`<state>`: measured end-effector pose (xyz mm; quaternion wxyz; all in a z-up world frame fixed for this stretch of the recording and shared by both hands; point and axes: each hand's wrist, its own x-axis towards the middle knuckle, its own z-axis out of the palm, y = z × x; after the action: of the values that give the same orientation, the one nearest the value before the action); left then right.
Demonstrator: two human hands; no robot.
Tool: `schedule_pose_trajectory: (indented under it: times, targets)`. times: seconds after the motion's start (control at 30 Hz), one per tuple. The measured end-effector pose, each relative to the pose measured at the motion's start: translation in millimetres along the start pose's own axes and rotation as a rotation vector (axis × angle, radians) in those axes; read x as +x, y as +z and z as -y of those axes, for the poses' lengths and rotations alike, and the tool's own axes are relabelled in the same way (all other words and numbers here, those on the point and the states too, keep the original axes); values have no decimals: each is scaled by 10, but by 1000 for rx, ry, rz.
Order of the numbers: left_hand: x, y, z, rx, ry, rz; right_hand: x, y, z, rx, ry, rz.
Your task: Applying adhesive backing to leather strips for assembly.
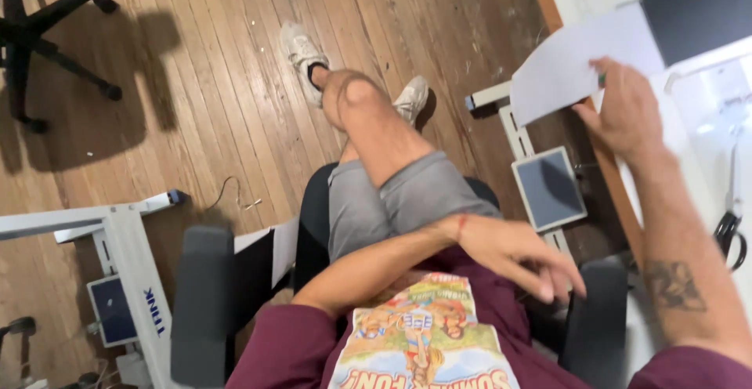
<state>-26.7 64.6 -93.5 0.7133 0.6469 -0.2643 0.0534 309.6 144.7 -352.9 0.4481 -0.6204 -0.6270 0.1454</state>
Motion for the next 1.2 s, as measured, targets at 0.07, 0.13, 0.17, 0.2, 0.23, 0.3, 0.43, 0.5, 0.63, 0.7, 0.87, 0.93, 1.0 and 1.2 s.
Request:
schedule_pose_trajectory:
  times: [0.07, 0.13, 0.17, 0.2, 0.23, 0.3, 0.43, 0.5, 0.63, 0.7, 0.87, 0.93, 1.0, 1.2]
  targets:
    - [-54, -382, 10, 256, -100, -210, 267, -777, 1176, -381, -162, 87]
    - [-70, -711, 104, 506, -209, -424, 452, -1326, 1695, -756, -329, 178]
    - [-68, -886, 171, 624, -286, -543, 461, -1318, 1729, -730, -372, 158]
    - [-66, -1056, 237, 742, -365, -662, 466, -1314, 1765, -704, -415, 138]
    - [-24, -1234, 287, 737, -363, -664, 472, -1297, 1752, -706, -414, 142]
    - [56, -1580, 393, 870, -536, -787, 463, -1258, 1726, -731, -533, 11]
    - [80, -2221, 931, 903, -515, -952, 445, -1247, 1715, -652, -504, -6]
    - [117, -2399, 896, 689, -700, -1008, 472, -1259, 1699, -635, -519, -15]
    - [194, -2453, 838, 590, -704, -1024, 427, -1309, 1662, -670, -478, 51]
    - [252, -2407, 770, 519, -692, -1068, 346, -1341, 1700, -688, -406, 164]
    - [357, -2412, 730, 525, -711, -1040, 341, -1251, 2063, -536, -527, 61]
    - [384, -2507, 634, 536, -751, -1015, 341, -1147, 2190, -458, -580, 27]
    - [388, -2595, 522, 481, -900, -835, 321, -1030, 2424, -406, -695, -53]
    - [116, -3154, 1513, 372, -866, -775, 101, -748, 2300, -369, -791, 107]
